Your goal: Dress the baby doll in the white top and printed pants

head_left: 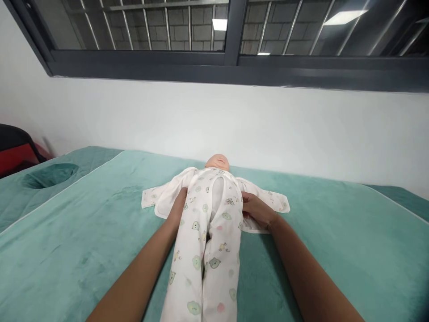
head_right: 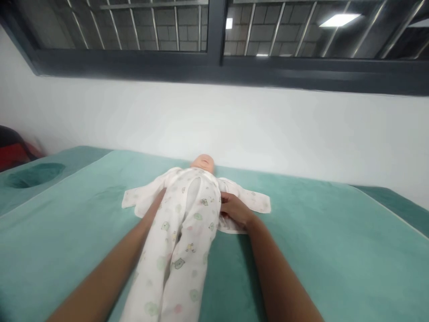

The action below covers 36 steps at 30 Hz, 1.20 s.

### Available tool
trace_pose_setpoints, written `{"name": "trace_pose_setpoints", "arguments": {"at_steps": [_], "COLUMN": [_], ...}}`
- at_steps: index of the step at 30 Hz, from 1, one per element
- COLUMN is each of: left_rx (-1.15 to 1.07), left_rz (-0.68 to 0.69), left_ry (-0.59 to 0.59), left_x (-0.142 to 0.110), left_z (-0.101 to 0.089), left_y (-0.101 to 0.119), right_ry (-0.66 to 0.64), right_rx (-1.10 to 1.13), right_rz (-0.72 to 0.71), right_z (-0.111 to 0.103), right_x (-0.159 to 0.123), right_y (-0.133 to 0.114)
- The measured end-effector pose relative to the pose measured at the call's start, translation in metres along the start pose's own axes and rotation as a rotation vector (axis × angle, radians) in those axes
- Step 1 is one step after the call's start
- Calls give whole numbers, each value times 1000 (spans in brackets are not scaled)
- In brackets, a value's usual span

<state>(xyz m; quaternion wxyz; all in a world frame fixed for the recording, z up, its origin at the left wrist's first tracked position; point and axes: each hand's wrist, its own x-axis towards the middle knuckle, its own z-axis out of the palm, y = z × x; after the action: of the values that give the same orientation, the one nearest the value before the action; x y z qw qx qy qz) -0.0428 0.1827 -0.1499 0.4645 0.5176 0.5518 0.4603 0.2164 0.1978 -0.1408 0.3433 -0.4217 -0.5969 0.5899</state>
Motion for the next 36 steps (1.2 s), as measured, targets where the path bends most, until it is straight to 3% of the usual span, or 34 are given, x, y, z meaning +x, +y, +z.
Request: {"name": "trace_pose_setpoints", "arguments": {"at_steps": [3, 7, 11, 16, 20, 24, 32, 36], "left_rx": [86, 51, -50, -98, -96, -191, -430, -452], "left_rz": [79, 85, 87, 34, -70, -228, -348, -333], "left_ry": [131, 154, 63, -117, -276, -358, -358, -371], "left_x": [1, -3, -6, -16, -22, -21, -19, -22], "left_z": [1, 5, 9, 7, 2, 0, 7, 7], "left_y": [-5, -2, 7, 27, 37, 32, 27, 29], "right_ry": [38, 83, 149, 206, 250, 252, 116, 144], "right_rx": [53, 114, 74, 88, 86, 90, 180, 276], "right_rz": [-40, -80, -54, -122, -147, -113, -29, -29], "right_z": [9, 18, 19, 18, 18, 15, 11, 13], "right_x": [0, 2, 5, 6, 5, 4, 7, 7], "right_y": [-1, 0, 4, 5, 2, 3, 10, 7]}}
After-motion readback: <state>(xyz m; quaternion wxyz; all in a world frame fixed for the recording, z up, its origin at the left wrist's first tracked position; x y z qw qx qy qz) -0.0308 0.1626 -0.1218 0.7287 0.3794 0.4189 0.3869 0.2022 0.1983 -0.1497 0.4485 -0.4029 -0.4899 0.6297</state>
